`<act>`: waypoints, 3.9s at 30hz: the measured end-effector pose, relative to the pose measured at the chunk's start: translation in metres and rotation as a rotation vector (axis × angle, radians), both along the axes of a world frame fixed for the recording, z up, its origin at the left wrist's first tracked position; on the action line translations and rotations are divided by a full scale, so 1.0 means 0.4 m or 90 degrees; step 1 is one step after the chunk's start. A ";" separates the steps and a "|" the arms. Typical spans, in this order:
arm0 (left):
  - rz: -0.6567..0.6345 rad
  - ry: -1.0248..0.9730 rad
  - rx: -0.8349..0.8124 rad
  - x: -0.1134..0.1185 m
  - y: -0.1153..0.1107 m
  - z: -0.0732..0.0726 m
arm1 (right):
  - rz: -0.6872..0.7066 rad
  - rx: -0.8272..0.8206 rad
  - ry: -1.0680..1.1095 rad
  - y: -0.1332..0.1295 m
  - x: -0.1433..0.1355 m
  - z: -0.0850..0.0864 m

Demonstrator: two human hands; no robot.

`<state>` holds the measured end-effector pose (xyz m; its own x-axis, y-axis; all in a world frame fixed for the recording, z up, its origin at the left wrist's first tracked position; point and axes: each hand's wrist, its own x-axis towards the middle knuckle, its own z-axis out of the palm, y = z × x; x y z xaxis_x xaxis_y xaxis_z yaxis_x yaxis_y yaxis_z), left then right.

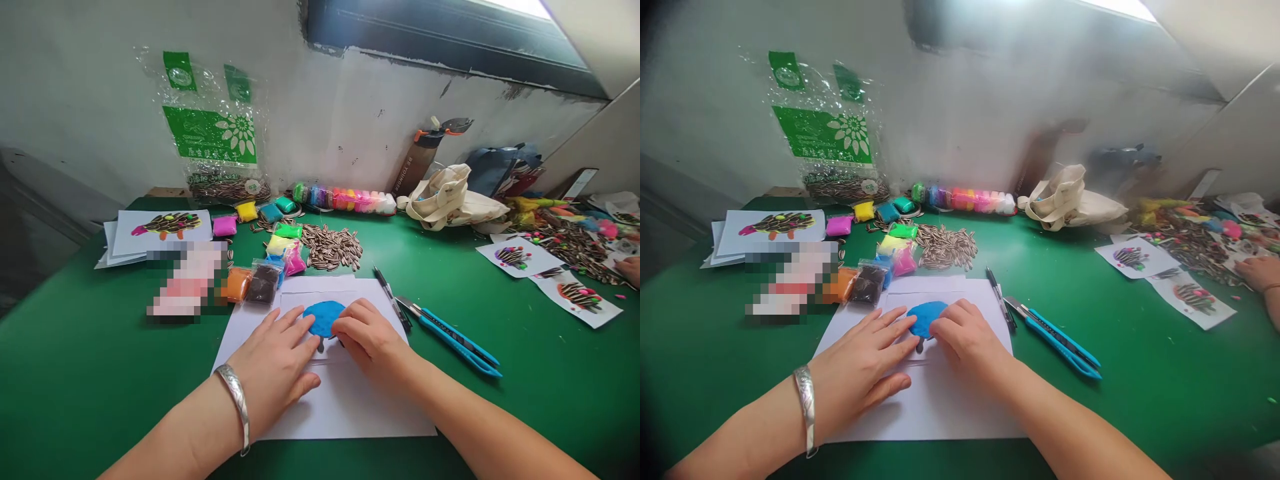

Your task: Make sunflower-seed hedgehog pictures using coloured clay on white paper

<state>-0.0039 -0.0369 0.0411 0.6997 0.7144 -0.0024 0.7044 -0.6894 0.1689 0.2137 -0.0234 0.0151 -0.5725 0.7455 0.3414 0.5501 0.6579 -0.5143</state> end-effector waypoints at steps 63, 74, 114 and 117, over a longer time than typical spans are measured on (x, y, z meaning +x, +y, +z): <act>0.004 -0.002 -0.028 0.008 -0.012 -0.015 | 0.118 -0.016 -0.144 0.046 -0.025 0.035; -0.010 -0.001 -0.004 0.003 -0.016 -0.026 | 0.103 0.011 -0.154 0.041 -0.026 0.039; -0.040 -0.053 0.042 0.051 -0.022 -0.061 | -0.163 -0.036 -0.089 -0.073 0.034 -0.010; -0.036 -0.052 0.039 0.052 -0.024 -0.062 | -0.163 -0.022 -0.091 -0.073 0.028 -0.005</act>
